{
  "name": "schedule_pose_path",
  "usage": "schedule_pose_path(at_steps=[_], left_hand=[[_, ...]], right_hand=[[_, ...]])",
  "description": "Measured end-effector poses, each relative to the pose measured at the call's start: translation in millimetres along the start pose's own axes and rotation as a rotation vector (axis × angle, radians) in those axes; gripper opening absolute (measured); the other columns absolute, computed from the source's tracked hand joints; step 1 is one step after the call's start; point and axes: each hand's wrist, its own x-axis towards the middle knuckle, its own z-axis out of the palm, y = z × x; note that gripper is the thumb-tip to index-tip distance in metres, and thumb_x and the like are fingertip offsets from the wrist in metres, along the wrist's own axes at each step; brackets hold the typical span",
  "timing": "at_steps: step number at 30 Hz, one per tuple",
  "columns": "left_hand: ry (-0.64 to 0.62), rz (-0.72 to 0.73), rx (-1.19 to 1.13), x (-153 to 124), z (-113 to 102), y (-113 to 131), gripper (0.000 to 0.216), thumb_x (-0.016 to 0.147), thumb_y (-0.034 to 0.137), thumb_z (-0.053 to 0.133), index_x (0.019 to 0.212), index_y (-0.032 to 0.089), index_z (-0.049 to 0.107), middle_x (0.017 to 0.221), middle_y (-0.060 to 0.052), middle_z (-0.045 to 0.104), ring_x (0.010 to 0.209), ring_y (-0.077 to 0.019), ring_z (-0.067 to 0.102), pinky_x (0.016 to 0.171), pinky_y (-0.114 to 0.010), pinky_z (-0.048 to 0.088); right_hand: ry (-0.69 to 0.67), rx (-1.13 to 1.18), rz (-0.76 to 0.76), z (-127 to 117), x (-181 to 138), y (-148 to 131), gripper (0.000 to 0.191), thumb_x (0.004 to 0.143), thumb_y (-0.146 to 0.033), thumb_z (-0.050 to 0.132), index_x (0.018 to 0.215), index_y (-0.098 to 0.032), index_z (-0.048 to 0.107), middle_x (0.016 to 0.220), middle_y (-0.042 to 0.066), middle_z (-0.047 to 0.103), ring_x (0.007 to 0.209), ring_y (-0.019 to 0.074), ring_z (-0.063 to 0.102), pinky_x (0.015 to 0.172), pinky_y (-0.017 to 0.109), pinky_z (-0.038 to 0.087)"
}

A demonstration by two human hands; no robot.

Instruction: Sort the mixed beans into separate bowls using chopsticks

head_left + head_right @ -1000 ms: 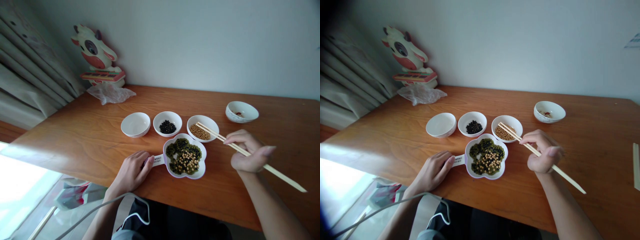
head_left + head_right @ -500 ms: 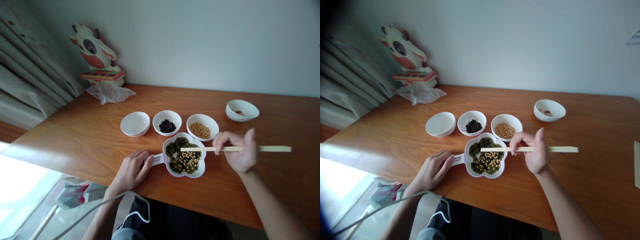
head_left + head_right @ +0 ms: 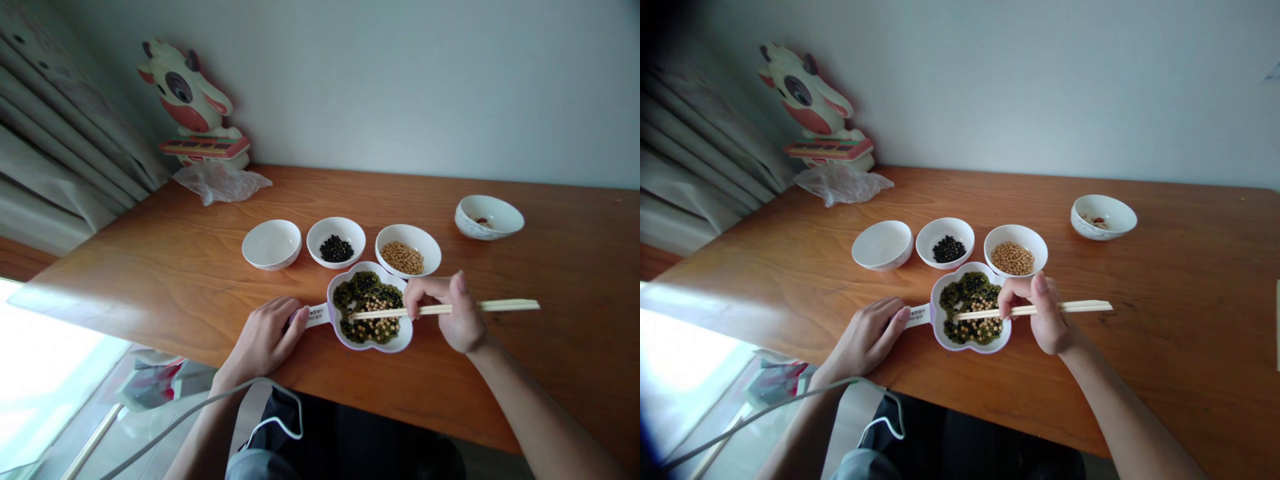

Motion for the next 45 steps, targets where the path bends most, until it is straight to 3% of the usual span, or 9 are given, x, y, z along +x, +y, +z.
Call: schedule_pose_path(at_steps=[7,21,32,39,45], left_hand=[[0.013,0.008,0.006,0.2,0.0,1.5,0.035,0.11,0.037,0.038,0.079,0.022,0.046,0.078,-0.003,0.058,0.071,-0.0194,0.053,0.069,-0.032,0.037],[-0.006,0.002,0.0,0.0,-0.1,1.0,0.035,0.111,0.037,0.038,0.081,0.022,0.046,0.08,-0.002,0.058,0.075,-0.0194,0.053,0.073,-0.033,0.037],[0.004,0.001,0.009,-0.9,-0.8,1.6,0.034,0.11,0.036,0.039,0.08,0.022,0.045,0.079,-0.002,0.057,0.072,-0.0187,0.052,0.071,-0.033,0.037],[0.02,0.008,-0.001,-0.7,-0.3,1.5,0.034,0.11,0.036,0.039,0.08,0.022,0.048,0.079,-0.003,0.059,0.072,-0.0192,0.053,0.07,-0.033,0.038],[0.012,0.002,0.009,-0.9,0.0,1.3,0.035,0.11,0.037,0.039,0.08,0.022,0.047,0.079,-0.003,0.059,0.072,-0.0193,0.053,0.071,-0.033,0.038]], right_hand=[[0.016,-0.046,-0.047,-6.1,2.7,-5.0,0.083,0.1,-0.074,0.01,0.067,-0.023,0.067,0.063,0.005,0.061,0.061,0.0214,0.056,0.063,0.037,0.041],[-0.054,-0.076,-0.001,-4.0,1.8,0.2,0.084,0.097,-0.077,0.009,0.071,-0.024,0.068,0.066,0.006,0.062,0.062,0.0219,0.056,0.059,0.038,0.043],[-0.012,-0.064,-0.01,-3.6,0.3,1.6,0.084,0.1,-0.074,0.01,0.069,-0.024,0.069,0.063,0.005,0.062,0.06,0.0206,0.056,0.061,0.037,0.041],[0.114,-0.007,-0.02,0.3,1.3,-3.8,0.085,0.1,-0.074,0.013,0.063,-0.023,0.07,0.059,0.006,0.063,0.059,0.0216,0.057,0.059,0.037,0.042],[0.357,-0.009,-0.148,-18.0,2.1,-10.7,0.084,0.1,-0.074,0.016,0.062,-0.027,0.074,0.057,0.008,0.062,0.06,0.0236,0.058,0.06,0.039,0.042]])
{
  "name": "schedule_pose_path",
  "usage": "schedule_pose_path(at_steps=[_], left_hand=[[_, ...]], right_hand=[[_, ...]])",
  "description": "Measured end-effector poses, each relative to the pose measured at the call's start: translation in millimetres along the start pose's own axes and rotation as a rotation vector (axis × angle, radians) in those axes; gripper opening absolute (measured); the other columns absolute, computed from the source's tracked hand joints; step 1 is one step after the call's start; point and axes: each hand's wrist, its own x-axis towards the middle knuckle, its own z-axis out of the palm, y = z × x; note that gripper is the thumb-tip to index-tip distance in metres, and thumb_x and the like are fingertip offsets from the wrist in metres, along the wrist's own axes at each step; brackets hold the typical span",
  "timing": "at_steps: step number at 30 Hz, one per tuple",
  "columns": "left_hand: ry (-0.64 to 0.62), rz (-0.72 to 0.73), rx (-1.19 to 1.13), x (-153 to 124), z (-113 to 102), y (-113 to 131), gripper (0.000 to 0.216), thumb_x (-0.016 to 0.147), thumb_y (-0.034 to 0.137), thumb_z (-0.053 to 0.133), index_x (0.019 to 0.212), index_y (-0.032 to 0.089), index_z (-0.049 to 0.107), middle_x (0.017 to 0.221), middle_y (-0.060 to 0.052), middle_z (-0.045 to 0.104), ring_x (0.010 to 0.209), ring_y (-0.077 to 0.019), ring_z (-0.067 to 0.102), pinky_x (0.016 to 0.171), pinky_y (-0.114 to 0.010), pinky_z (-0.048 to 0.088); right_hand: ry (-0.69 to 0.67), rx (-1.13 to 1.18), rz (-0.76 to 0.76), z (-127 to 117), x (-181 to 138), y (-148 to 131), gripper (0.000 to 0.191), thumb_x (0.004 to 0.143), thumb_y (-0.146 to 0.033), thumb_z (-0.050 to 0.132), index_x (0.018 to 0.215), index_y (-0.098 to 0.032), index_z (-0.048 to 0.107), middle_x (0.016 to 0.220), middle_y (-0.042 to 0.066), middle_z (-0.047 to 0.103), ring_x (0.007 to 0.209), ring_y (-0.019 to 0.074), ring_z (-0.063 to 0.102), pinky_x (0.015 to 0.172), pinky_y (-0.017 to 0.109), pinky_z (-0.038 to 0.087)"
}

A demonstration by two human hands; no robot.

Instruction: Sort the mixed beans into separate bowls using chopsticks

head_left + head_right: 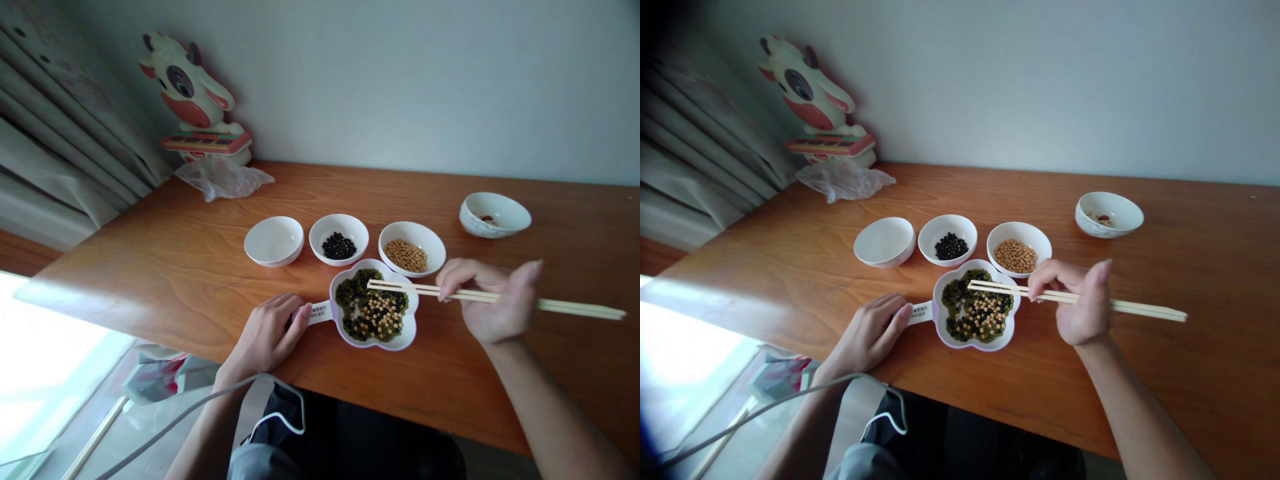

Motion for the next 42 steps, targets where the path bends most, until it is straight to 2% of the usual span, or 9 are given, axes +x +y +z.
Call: schedule_pose_path(at_steps=[5,9,12,14,18,26,31,42], left_hand=[[0.01,0.007,0.005,0.1,0.6,-0.9,0.035,0.109,0.037,0.039,0.079,0.022,0.048,0.079,-0.003,0.059,0.072,-0.0195,0.054,0.07,-0.032,0.039],[-0.002,0.004,0.0,-0.5,-0.1,-0.7,0.034,0.11,0.037,0.039,0.08,0.022,0.047,0.079,-0.003,0.059,0.072,-0.0192,0.053,0.071,-0.033,0.038],[-0.013,-0.002,-0.003,-0.6,-0.4,-0.3,0.035,0.11,0.037,0.038,0.08,0.022,0.047,0.079,-0.003,0.059,0.072,-0.0194,0.053,0.071,-0.033,0.038],[-0.014,-0.009,0.0,-0.3,-0.3,-0.3,0.035,0.11,0.038,0.038,0.08,0.022,0.046,0.079,-0.003,0.058,0.072,-0.0195,0.053,0.071,-0.033,0.037],[-0.021,-0.013,-0.004,0.0,-0.3,-0.4,0.035,0.11,0.039,0.038,0.08,0.022,0.046,0.079,-0.002,0.058,0.072,-0.0194,0.052,0.071,-0.033,0.037],[-0.026,-0.017,-0.011,0.0,-0.6,-0.2,0.036,0.111,0.038,0.038,0.079,0.022,0.045,0.08,-0.001,0.055,0.072,-0.0186,0.05,0.071,-0.032,0.035],[-0.021,-0.017,-0.022,0.1,0.3,-0.3,0.036,0.111,0.038,0.039,0.079,0.022,0.044,0.078,-0.001,0.054,0.071,-0.0179,0.049,0.07,-0.032,0.034],[-0.025,-0.03,-0.023,-1.0,0.8,-1.3,0.036,0.111,0.039,0.039,0.08,0.022,0.044,0.078,0.0,0.054,0.07,-0.0175,0.049,0.069,-0.032,0.034]], right_hand=[[0.26,-0.199,-0.205,-18.4,3.4,6.2,0.08,0.099,-0.075,0.023,0.062,-0.026,0.074,0.06,0.011,0.062,0.065,0.0274,0.06,0.063,0.043,0.04],[0.339,-0.301,-0.262,-14.9,3.6,9.1,0.078,0.097,-0.077,0.025,0.063,-0.026,0.073,0.063,0.011,0.063,0.065,0.027,0.057,0.061,0.043,0.035],[0.363,-0.242,-0.232,-11.3,7.0,3.4,0.078,0.098,-0.075,0.024,0.061,-0.025,0.071,0.06,0.01,0.062,0.064,0.0253,0.056,0.059,0.042,0.035],[0.296,-0.124,-0.143,-11.2,10.3,-3.3,0.081,0.1,-0.073,0.02,0.061,-0.024,0.071,0.057,0.009,0.059,0.061,0.0235,0.056,0.057,0.041,0.036],[-0.032,0.104,0.084,-7.8,11.8,-12.4,0.082,0.103,-0.068,0.016,0.064,-0.022,0.072,0.057,0.008,0.059,0.057,0.0204,0.055,0.056,0.038,0.038],[-0.361,0.046,0.254,18.3,-5.5,-0.5,0.085,0.098,-0.076,0.006,0.069,-0.023,0.066,0.067,0.006,0.061,0.066,0.0219,0.057,0.062,0.037,0.044],[-0.434,-0.027,0.203,16.2,-7.1,7.2,0.083,0.099,-0.074,0.005,0.073,-0.024,0.066,0.07,0.006,0.062,0.067,0.0218,0.058,0.065,0.038,0.044],[-0.432,-0.095,0.117,18.5,-9.1,6.5,0.078,0.104,-0.067,0.01,0.074,-0.023,0.067,0.071,0.003,0.064,0.068,0.0191,0.059,0.067,0.037,0.043]])
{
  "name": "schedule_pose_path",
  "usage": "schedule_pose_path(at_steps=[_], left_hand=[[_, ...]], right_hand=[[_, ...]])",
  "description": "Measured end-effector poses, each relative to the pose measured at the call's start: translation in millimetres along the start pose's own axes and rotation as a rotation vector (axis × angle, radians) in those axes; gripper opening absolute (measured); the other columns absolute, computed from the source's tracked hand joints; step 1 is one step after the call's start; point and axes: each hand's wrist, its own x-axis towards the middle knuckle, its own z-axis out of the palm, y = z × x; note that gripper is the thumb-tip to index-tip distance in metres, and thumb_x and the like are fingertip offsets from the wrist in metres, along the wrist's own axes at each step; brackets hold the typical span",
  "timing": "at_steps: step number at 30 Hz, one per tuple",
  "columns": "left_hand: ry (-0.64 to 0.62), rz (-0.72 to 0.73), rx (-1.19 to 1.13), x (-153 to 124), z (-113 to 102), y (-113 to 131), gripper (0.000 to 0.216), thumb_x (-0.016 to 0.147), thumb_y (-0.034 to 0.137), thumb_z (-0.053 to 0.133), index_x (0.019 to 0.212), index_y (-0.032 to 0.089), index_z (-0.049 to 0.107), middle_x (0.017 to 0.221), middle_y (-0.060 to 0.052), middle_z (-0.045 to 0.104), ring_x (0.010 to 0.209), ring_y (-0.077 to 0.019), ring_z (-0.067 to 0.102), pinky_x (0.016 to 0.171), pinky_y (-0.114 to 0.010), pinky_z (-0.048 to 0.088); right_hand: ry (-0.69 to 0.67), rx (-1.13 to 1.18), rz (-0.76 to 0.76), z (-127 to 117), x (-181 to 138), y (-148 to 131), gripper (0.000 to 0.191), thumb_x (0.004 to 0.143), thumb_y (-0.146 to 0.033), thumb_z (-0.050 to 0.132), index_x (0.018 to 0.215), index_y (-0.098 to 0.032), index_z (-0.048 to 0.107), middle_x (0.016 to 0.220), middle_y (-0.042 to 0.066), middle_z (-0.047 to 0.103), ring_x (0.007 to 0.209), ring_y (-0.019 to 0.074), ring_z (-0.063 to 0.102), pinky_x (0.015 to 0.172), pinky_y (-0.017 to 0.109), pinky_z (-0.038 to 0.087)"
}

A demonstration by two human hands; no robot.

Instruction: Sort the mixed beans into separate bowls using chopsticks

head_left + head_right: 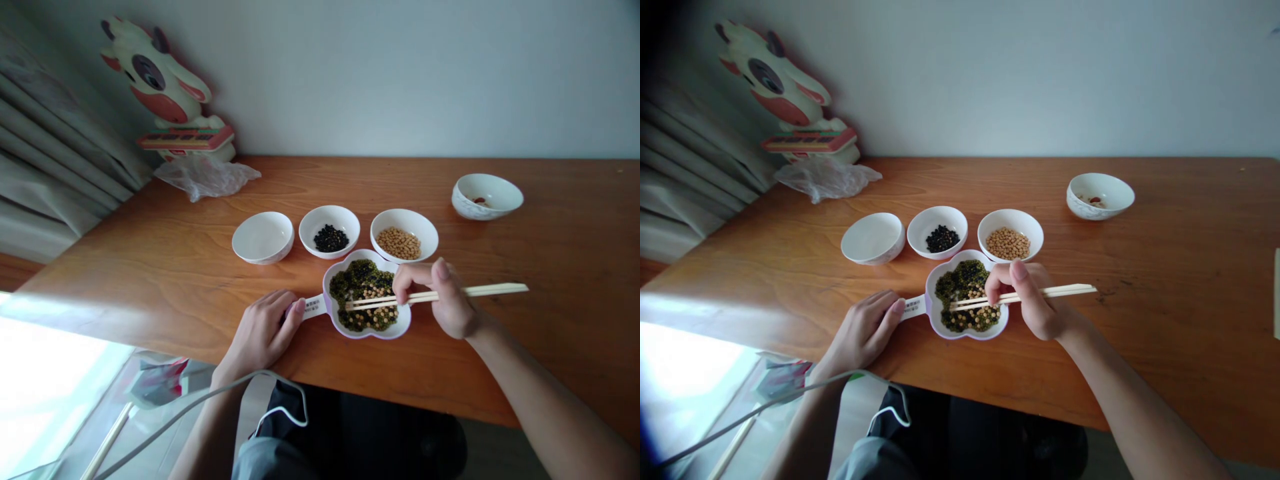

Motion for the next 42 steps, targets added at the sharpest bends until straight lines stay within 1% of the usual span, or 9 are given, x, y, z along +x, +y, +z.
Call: schedule_pose_path(at_steps=[6,10,15,20,27,31,36,39,42], left_hand=[[0.002,0.009,0.0,1.2,-0.3,-0.6,0.036,0.111,0.038,0.039,0.079,0.022,0.044,0.077,0.0,0.054,0.07,-0.0173,0.049,0.069,-0.032,0.034],[0.006,0.009,-0.002,1.4,-0.2,-0.3,0.036,0.111,0.038,0.039,0.079,0.021,0.044,0.077,0.0,0.054,0.069,-0.0172,0.048,0.069,-0.032,0.034],[0.0,0.008,0.004,0.7,-0.4,0.1,0.036,0.111,0.038,0.038,0.08,0.021,0.045,0.078,-0.001,0.054,0.07,-0.0177,0.049,0.07,-0.032,0.034],[-0.002,0.007,0.006,1.1,-0.8,0.6,0.036,0.111,0.039,0.037,0.08,0.022,0.045,0.078,-0.001,0.054,0.07,-0.0182,0.048,0.07,-0.033,0.034],[0.007,0.008,0.02,0.6,-0.1,0.1,0.036,0.111,0.039,0.038,0.08,0.022,0.046,0.077,-0.001,0.054,0.07,-0.0185,0.049,0.069,-0.032,0.034],[0.005,0.006,0.027,0.8,-0.3,0.5,0.036,0.111,0.038,0.038,0.08,0.022,0.046,0.077,-0.001,0.054,0.07,-0.0183,0.05,0.069,-0.032,0.034],[0.011,0.004,0.03,1.3,-0.8,1.8,0.037,0.111,0.04,0.038,0.08,0.022,0.046,0.077,-0.001,0.055,0.07,-0.0189,0.051,0.069,-0.032,0.035],[0.016,0.004,0.03,1.0,-1.2,2.4,0.037,0.11,0.039,0.038,0.079,0.022,0.047,0.077,-0.002,0.056,0.07,-0.0191,0.051,0.069,-0.032,0.035],[0.016,0.004,0.03,0.7,-1.1,2.3,0.036,0.11,0.039,0.039,0.079,0.022,0.046,0.077,-0.002,0.056,0.07,-0.0188,0.051,0.069,-0.032,0.035]], right_hand=[[0.056,0.05,-0.01,-2.0,-2.4,2.9,0.077,0.105,-0.065,0.012,0.072,-0.024,0.069,0.068,0.004,0.064,0.066,0.0205,0.059,0.068,0.038,0.043],[0.088,0.124,0.007,-4.0,-2.4,1.8,0.079,0.102,-0.071,0.013,0.07,-0.024,0.067,0.066,0.005,0.062,0.066,0.0221,0.056,0.068,0.039,0.04],[0.033,0.123,0.02,-6.3,-2.0,1.0,0.08,0.099,-0.076,0.011,0.072,-0.024,0.065,0.069,0.005,0.062,0.068,0.0222,0.056,0.071,0.039,0.039],[-0.019,0.06,0.0,-6.5,-2.9,0.3,0.075,0.1,-0.074,0.016,0.072,-0.023,0.062,0.07,0.004,0.06,0.066,0.0204,0.054,0.068,0.037,0.038],[0.003,0.036,-0.027,-5.3,-3.7,2.4,0.072,0.104,-0.067,0.018,0.072,-0.023,0.063,0.069,0.004,0.062,0.065,0.02,0.056,0.068,0.038,0.04],[0.047,0.044,-0.032,-4.6,-4.5,4.5,0.072,0.106,-0.064,0.017,0.07,-0.023,0.065,0.068,0.004,0.063,0.066,0.0205,0.057,0.069,0.038,0.041],[0.092,0.084,-0.013,-4.3,-3.6,3.5,0.076,0.104,-0.066,0.017,0.067,-0.023,0.066,0.065,0.005,0.063,0.064,0.0215,0.057,0.069,0.039,0.041],[0.176,0.136,-0.039,-7.0,-1.6,-1.8,0.077,0.104,-0.067,0.017,0.065,-0.024,0.068,0.062,0.006,0.062,0.063,0.0222,0.056,0.066,0.04,0.04],[0.31,0.118,-0.083,-12.4,-0.2,-7.4,0.078,0.102,-0.071,0.019,0.063,-0.026,0.07,0.061,0.007,0.062,0.062,0.0238,0.055,0.064,0.041,0.04]])
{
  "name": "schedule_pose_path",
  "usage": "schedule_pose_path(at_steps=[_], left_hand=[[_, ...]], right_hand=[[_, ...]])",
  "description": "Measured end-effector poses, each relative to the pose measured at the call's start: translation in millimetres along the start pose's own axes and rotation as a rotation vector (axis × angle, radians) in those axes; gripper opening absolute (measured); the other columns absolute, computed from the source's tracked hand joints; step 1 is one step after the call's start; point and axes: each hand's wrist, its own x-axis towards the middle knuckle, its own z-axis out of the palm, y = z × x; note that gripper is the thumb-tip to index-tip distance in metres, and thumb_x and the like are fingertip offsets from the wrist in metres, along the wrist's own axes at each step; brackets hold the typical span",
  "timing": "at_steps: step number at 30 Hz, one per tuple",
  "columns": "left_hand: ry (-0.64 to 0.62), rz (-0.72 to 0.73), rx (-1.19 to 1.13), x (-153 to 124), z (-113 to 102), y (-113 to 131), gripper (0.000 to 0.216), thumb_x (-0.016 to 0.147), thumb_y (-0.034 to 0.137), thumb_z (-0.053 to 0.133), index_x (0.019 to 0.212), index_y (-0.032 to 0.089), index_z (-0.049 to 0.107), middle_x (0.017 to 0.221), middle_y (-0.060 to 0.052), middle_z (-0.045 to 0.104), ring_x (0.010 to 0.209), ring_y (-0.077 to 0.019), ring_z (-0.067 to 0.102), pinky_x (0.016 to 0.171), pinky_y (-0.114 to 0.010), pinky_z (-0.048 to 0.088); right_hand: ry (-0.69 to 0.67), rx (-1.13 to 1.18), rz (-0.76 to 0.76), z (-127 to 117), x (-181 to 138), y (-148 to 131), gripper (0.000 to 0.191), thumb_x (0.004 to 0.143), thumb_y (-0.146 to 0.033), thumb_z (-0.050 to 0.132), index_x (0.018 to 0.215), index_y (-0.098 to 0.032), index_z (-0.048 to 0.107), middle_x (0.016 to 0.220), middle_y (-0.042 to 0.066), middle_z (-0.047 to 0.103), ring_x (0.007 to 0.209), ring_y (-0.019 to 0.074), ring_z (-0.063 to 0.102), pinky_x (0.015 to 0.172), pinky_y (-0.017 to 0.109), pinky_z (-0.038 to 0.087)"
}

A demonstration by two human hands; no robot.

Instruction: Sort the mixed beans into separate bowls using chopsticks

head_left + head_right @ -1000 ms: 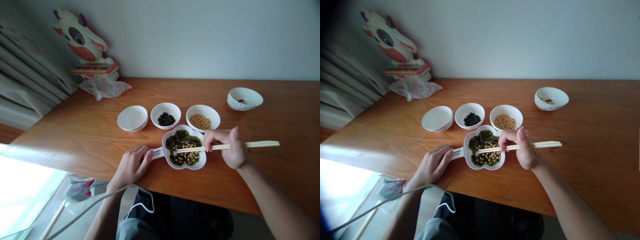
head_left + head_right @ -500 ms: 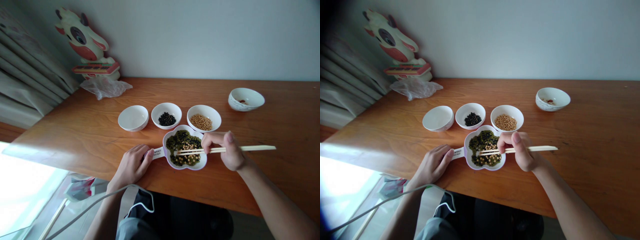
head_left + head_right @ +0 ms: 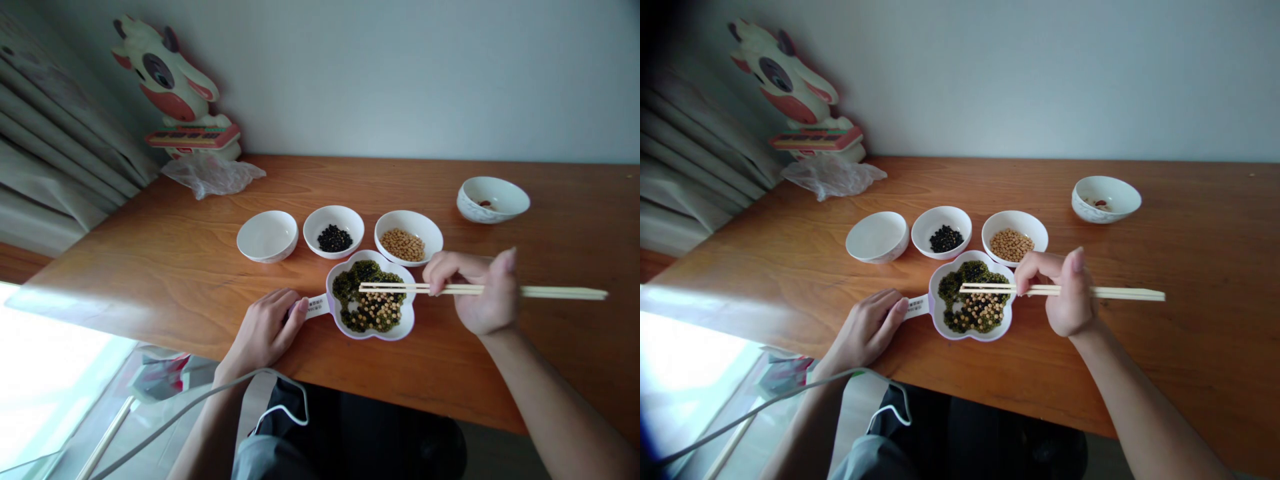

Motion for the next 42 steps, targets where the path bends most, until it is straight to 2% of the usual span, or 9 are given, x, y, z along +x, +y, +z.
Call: schedule_pose_path(at_steps=[4,7,12,16,19,21,24,29,42], left_hand=[[-0.001,0.002,-0.009,-0.1,0.8,-1.2,0.036,0.11,0.038,0.039,0.079,0.022,0.045,0.077,-0.001,0.055,0.07,-0.0183,0.05,0.069,-0.032,0.035],[-0.01,0.008,-0.011,0.2,0.7,-2.0,0.036,0.111,0.038,0.038,0.08,0.022,0.045,0.078,-0.001,0.054,0.07,-0.0184,0.05,0.069,-0.032,0.035],[-0.015,0.006,-0.007,0.2,-0.4,-1.6,0.036,0.111,0.038,0.038,0.079,0.022,0.044,0.078,-0.001,0.054,0.071,-0.0185,0.049,0.069,-0.032,0.035],[-0.01,0.008,-0.008,0.0,-0.6,-1.1,0.036,0.111,0.037,0.039,0.079,0.022,0.044,0.078,-0.001,0.054,0.07,-0.0181,0.049,0.069,-0.032,0.035],[-0.005,0.008,-0.004,0.2,0.1,-1.1,0.035,0.11,0.037,0.039,0.079,0.022,0.045,0.078,-0.001,0.055,0.07,-0.0181,0.05,0.069,-0.032,0.035],[-0.001,0.004,0.0,0.3,0.7,-1.1,0.035,0.11,0.037,0.039,0.079,0.022,0.046,0.078,-0.001,0.055,0.07,-0.0181,0.05,0.069,-0.032,0.035],[-0.003,0.001,0.003,0.4,1.1,-0.9,0.036,0.11,0.038,0.039,0.08,0.022,0.047,0.077,-0.001,0.055,0.07,-0.0179,0.05,0.069,-0.032,0.035],[-0.005,0.006,0.0,0.2,-0.3,-0.5,0.036,0.11,0.038,0.039,0.079,0.022,0.047,0.077,-0.001,0.055,0.069,-0.0183,0.05,0.068,-0.032,0.035],[0.017,0.013,0.018,0.9,0.9,-1.0,0.036,0.11,0.038,0.039,0.078,0.022,0.048,0.076,-0.003,0.058,0.07,-0.0193,0.053,0.068,-0.032,0.036]], right_hand=[[0.198,-0.136,-0.127,-8.4,-0.7,-0.2,0.077,0.098,-0.076,0.022,0.062,-0.029,0.07,0.06,0.009,0.06,0.063,0.0268,0.057,0.066,0.045,0.043],[0.318,-0.355,-0.233,-15.2,-6.2,5.1,0.075,0.097,-0.078,0.023,0.067,-0.031,0.073,0.067,0.01,0.064,0.068,0.0284,0.06,0.066,0.046,0.043],[0.319,-0.628,-0.332,-21.9,-12.0,12.4,0.077,0.098,-0.077,0.019,0.076,-0.029,0.075,0.078,0.012,0.07,0.076,0.0308,0.064,0.069,0.047,0.044],[0.327,-0.619,-0.293,-18.6,-9.0,10.6,0.074,0.098,-0.076,0.02,0.078,-0.029,0.073,0.08,0.011,0.069,0.078,0.0311,0.062,0.071,0.047,0.042],[0.368,-0.424,-0.244,-13.6,-4.3,2.8,0.073,0.098,-0.076,0.023,0.071,-0.029,0.071,0.073,0.01,0.065,0.073,0.0296,0.059,0.068,0.046,0.04],[0.306,-0.226,-0.192,-11.0,-0.8,-3.4,0.073,0.1,-0.073,0.024,0.065,-0.028,0.07,0.065,0.01,0.062,0.067,0.0274,0.057,0.066,0.045,0.039],[0.077,-0.035,-0.037,-8.3,2.6,-8.1,0.079,0.1,-0.073,0.021,0.06,-0.026,0.069,0.058,0.008,0.059,0.06,0.0243,0.053,0.063,0.042,0.038],[-0.2,-0.025,0.086,-4.6,0.3,0.1,0.081,0.101,-0.073,0.016,0.062,-0.024,0.067,0.061,0.006,0.06,0.06,0.0217,0.054,0.064,0.04,0.038],[-0.268,-0.068,0.1,-1.1,-4.5,5.8,0.079,0.099,-0.075,0.014,0.069,-0.024,0.066,0.066,0.006,0.064,0.065,0.0228,0.057,0.066,0.039,0.04]])
